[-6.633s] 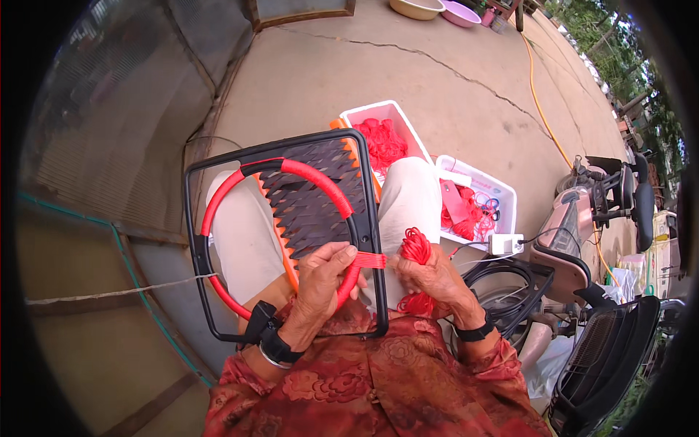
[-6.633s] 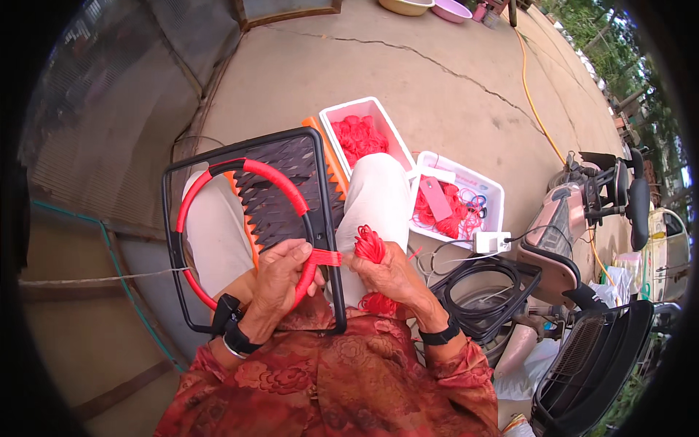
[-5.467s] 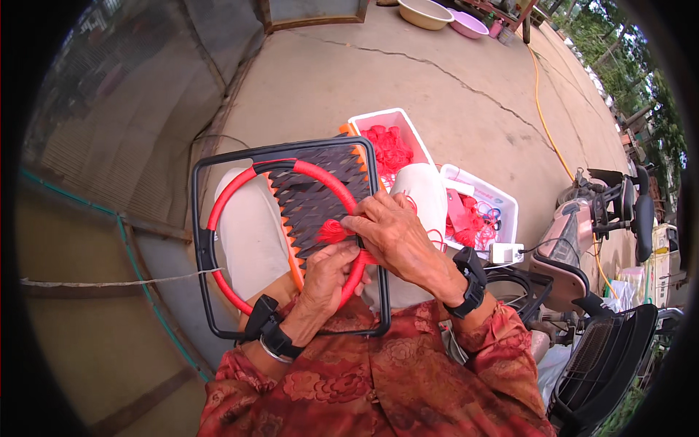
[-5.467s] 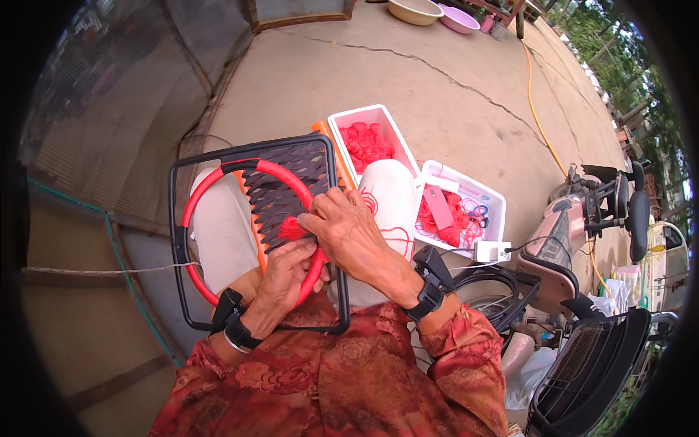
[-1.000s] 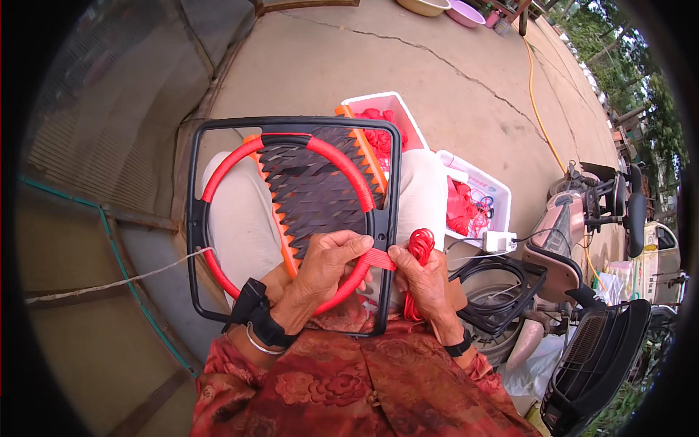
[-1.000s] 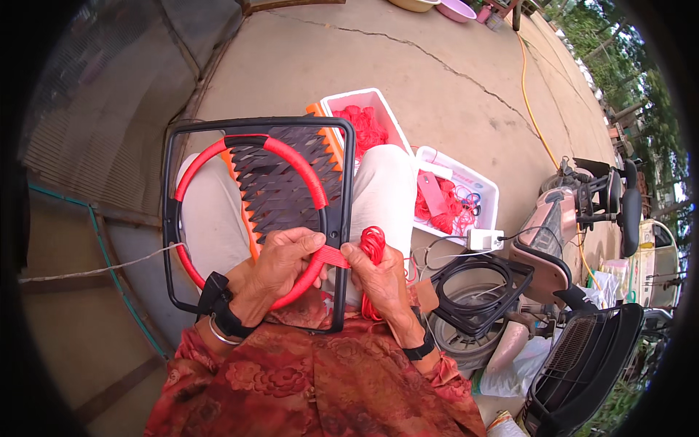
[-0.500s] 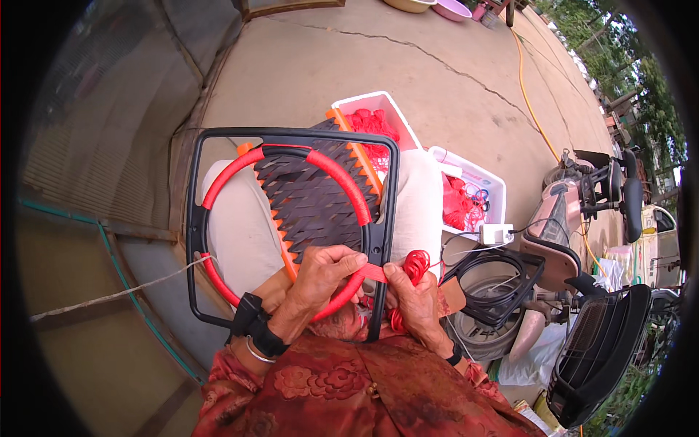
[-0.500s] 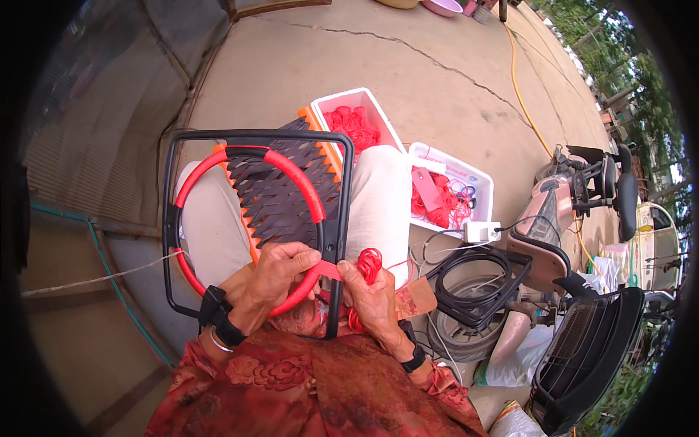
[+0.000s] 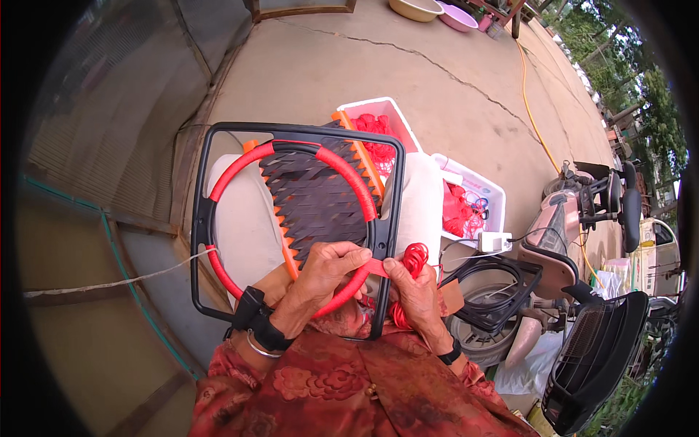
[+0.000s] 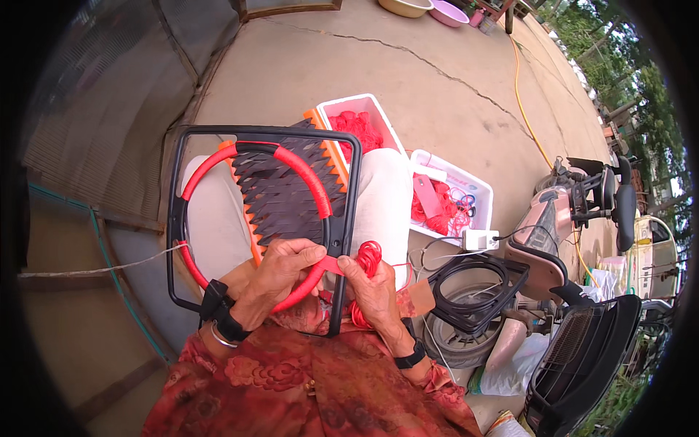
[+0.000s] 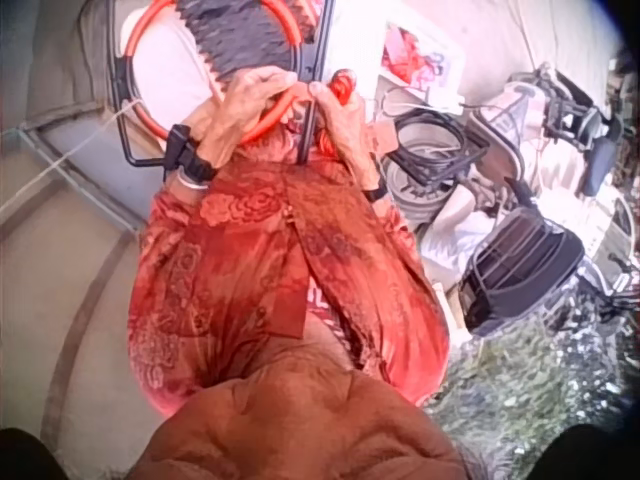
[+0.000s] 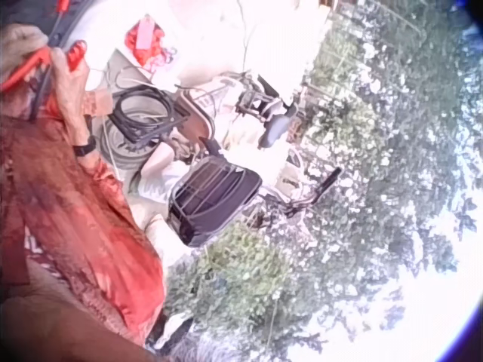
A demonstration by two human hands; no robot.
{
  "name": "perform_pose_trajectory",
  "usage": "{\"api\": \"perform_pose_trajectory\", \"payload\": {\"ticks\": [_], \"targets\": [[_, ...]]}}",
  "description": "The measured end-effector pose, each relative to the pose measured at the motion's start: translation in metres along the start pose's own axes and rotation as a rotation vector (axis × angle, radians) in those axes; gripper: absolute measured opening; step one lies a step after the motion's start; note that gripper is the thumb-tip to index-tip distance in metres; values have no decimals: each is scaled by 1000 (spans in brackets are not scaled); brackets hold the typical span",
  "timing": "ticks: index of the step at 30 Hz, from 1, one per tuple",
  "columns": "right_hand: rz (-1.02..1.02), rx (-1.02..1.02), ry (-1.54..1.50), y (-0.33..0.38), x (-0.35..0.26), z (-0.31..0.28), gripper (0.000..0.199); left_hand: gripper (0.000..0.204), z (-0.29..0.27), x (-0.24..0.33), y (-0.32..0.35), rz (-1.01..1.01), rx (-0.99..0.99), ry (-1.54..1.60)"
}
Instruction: Winding a red ribbon or string around a black circular frame component.
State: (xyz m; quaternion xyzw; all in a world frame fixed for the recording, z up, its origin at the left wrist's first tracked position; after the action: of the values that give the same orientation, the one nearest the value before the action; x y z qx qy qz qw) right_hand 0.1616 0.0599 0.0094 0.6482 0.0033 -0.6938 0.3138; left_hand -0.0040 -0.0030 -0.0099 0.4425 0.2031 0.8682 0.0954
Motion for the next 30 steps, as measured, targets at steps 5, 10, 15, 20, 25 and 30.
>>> {"api": "perform_pose_trajectory", "payload": {"ticks": [5,10,15,20,25,30], "targets": [[-10,-4,2,-9,-3,1,24,26,-1,8,2,-100,-45,52],[-3,0,-35,-13,-2,-1,25,14,1,7,-1,-120,-56,-39],[-2,16,-26,-17,0,-3,27,13,8,12,-8,-157,35,-92],[3,4,-61,-21,1,-6,25,11,13,17,-13,-194,74,-140],[26,12,-50,-18,3,-4,25,10,11,13,-14,-247,125,-117],[30,32,-61,-12,4,-3,24,10,11,8,-14,-286,128,-92]]}}
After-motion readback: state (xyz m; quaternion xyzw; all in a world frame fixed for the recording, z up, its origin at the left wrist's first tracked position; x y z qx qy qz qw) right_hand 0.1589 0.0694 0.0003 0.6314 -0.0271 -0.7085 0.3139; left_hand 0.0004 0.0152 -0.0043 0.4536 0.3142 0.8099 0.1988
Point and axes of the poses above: each hand's wrist, its own y-axis away from the middle knuckle, its own z-axis out of the palm, x = y × z, the point moved 1 cm from there along -y, towards the middle knuckle, and after that the axes turned 8 degrees about -y, right-handed, at the moved point
